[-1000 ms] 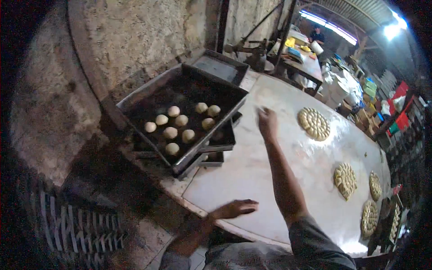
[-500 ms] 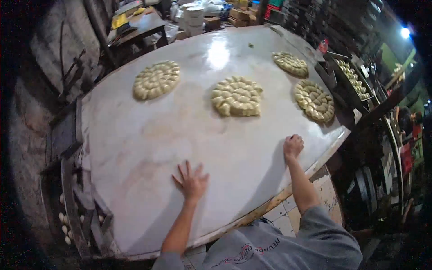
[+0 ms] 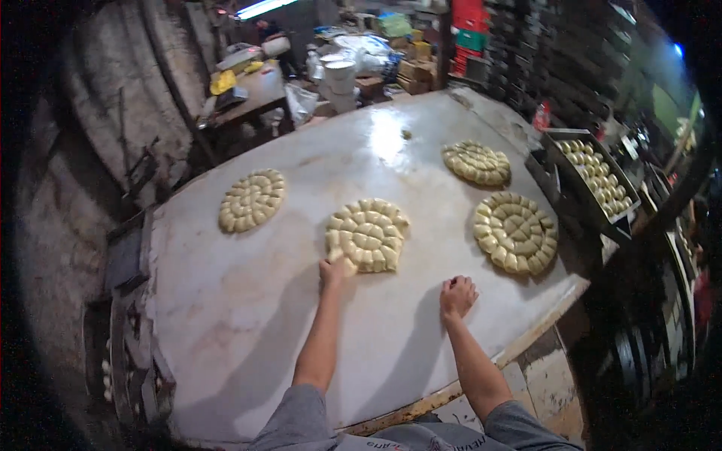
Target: Shaping bread dough into intricate patterns and placing portions into baking trays.
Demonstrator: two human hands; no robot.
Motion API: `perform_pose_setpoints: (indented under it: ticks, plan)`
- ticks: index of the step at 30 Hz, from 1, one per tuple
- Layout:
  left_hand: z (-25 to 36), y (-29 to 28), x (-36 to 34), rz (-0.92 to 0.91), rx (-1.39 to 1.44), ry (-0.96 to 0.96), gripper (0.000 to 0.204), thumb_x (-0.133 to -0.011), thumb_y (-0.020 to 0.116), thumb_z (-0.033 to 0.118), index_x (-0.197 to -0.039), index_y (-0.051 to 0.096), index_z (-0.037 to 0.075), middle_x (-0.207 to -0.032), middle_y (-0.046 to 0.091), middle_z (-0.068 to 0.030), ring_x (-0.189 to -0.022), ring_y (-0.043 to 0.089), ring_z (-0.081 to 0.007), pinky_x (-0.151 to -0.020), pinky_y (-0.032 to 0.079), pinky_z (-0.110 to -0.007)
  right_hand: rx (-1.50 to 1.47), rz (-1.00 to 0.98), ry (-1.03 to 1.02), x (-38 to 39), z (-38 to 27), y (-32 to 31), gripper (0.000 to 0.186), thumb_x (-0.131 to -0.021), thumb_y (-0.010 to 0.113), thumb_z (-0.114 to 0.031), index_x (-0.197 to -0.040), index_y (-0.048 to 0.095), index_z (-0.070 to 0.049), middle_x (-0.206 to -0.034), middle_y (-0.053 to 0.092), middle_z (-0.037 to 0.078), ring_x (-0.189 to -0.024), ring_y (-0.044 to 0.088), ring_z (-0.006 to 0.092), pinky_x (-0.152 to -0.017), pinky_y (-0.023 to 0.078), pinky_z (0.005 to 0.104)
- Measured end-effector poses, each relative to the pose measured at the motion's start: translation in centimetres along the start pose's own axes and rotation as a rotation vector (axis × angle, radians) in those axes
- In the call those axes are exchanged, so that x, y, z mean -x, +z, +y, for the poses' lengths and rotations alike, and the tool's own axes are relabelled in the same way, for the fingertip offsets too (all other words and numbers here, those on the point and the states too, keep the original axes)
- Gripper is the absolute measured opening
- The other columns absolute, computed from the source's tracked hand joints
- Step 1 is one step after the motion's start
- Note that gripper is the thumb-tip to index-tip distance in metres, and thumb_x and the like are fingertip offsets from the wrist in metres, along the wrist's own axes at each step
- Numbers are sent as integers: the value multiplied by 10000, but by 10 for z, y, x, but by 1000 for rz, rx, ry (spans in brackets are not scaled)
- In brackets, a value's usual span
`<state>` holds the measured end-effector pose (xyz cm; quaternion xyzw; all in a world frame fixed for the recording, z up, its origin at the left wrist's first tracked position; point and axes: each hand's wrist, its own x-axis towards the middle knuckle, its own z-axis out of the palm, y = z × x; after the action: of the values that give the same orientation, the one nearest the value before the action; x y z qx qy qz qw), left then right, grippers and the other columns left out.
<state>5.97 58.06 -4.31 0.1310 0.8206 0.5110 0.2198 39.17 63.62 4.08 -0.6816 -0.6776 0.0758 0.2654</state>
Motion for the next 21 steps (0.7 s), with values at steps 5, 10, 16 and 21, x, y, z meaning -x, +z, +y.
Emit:
perform_pose_setpoints:
  ticks: [5, 10, 16, 21]
  plan:
    - [-10, -26, 129, -374, 499, -111, 332, -814, 591, 262, -1056, 507, 50, -979, 560, -92, -859, 557, -216, -724, 458, -341, -163, 40, 10, 40, -7, 13, 200, -805, 519, -261, -821, 602, -79, -848, 583, 91, -873, 524, 255, -802, 366, 395]
    - [-32, -88, 239, -277, 557, -69, 235, -811, 589, 116, -1025, 509, 60, -945, 548, -46, -874, 531, -172, -763, 442, -301, -822, -577, -124, 161, -73, 11, 271, -850, 494, -257, -1011, 569, -51, -888, 588, 124, -888, 535, 323, -787, 416, 392]
    - [-72, -153, 263, -173, 878, -83, 188, -835, 569, 69, -993, 467, 72, -922, 548, -46, -809, 538, -174, -718, 444, -297, -577, -804, -701, 202, -41, -25, 405, -645, 612, -4, -1045, 545, -3, -907, 569, 162, -874, 556, 353, -727, 476, 401]
    - [-117, -153, 266, 107, 1136, -209, 224, -882, 554, 265, -995, 475, 89, -929, 531, -50, -821, 535, -175, -685, 460, -298, -1287, -565, 16, 166, 25, -55, 140, -883, 432, -60, -934, 541, 12, -741, 540, 27, -657, 503, 141, -614, 432, 260]
